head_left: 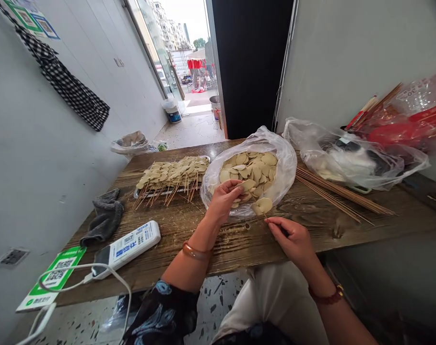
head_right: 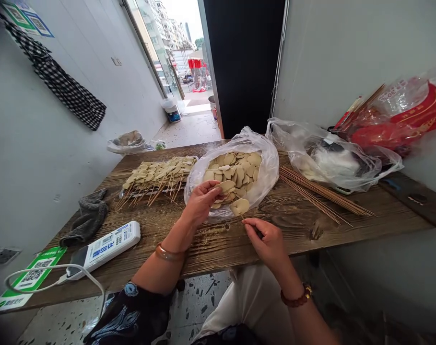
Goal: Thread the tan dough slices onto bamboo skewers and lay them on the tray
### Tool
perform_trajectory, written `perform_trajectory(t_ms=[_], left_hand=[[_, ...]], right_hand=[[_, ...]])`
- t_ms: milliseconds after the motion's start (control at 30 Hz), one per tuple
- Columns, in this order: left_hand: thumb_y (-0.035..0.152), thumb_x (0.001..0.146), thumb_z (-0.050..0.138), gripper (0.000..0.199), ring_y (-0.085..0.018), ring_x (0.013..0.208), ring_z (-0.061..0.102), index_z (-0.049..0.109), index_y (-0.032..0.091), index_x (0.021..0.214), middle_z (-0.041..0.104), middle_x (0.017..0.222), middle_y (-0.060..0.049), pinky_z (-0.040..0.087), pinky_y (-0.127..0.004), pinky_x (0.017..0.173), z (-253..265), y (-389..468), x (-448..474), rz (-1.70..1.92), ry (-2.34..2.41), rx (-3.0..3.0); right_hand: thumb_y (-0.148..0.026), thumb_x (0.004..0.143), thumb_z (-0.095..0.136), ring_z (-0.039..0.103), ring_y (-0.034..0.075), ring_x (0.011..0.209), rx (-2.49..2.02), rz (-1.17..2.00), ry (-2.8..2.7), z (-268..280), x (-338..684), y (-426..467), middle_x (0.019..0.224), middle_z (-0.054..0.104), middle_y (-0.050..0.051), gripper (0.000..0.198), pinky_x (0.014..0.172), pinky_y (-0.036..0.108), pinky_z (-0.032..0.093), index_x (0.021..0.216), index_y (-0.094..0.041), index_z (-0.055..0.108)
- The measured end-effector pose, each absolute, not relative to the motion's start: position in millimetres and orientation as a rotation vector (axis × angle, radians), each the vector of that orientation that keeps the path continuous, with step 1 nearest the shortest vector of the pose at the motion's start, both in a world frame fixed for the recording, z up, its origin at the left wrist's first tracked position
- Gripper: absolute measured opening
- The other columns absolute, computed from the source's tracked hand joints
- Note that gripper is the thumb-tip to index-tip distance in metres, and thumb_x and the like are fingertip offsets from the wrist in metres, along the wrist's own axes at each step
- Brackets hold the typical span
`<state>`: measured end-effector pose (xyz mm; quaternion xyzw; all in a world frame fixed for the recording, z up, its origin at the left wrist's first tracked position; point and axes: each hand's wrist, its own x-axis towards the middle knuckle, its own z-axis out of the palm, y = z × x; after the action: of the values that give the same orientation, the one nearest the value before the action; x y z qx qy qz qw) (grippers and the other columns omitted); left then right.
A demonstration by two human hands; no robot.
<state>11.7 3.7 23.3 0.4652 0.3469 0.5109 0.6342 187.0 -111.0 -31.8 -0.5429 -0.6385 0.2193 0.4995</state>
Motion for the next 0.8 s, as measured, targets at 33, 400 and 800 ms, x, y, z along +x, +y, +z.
perform_trajectory(t_ms=[33,400,800], left_hand=[[0.034,0.057,0.082,0.037,-0.01,0.061,0.06,0.064,0.014,0.083,0.067,0.072,0.0,0.051,-0.024,0.062,23.4,3.8,11.5,1.167,0.796,1.063],[0.033,0.059,0.081,0.034,-0.01,0.063,0.06,0.063,0.014,0.081,0.065,0.07,0.0,0.051,-0.024,0.063,21.6,5.2,10.2,1.209,0.853,1.092],[0.033,0.06,0.08,0.03,-0.009,0.06,0.057,0.065,0.014,0.078,0.063,0.067,0.001,0.048,-0.023,0.062,21.6,3.3,12.2,1.187,0.868,1.185]], right_hand=[[-0.031,0.088,0.054,0.071,0.022,0.087,-1.315,0.532,-1.549,-32.2,187.0,-111.0,0.095,0.076,0.005,0.021,0.078,0.033,0.056,0.093,-0.024,0.073],[-0.03,0.088,0.054,0.072,0.022,0.086,-1.302,0.526,-1.557,-29.8,185.8,-112.3,0.094,0.077,0.005,0.021,0.077,0.032,0.057,0.092,-0.024,0.074],[-0.03,0.088,0.054,0.072,0.022,0.086,-1.326,0.469,-1.563,-32.3,184.6,-110.4,0.094,0.076,0.005,0.021,0.078,0.033,0.056,0.092,-0.023,0.073]])
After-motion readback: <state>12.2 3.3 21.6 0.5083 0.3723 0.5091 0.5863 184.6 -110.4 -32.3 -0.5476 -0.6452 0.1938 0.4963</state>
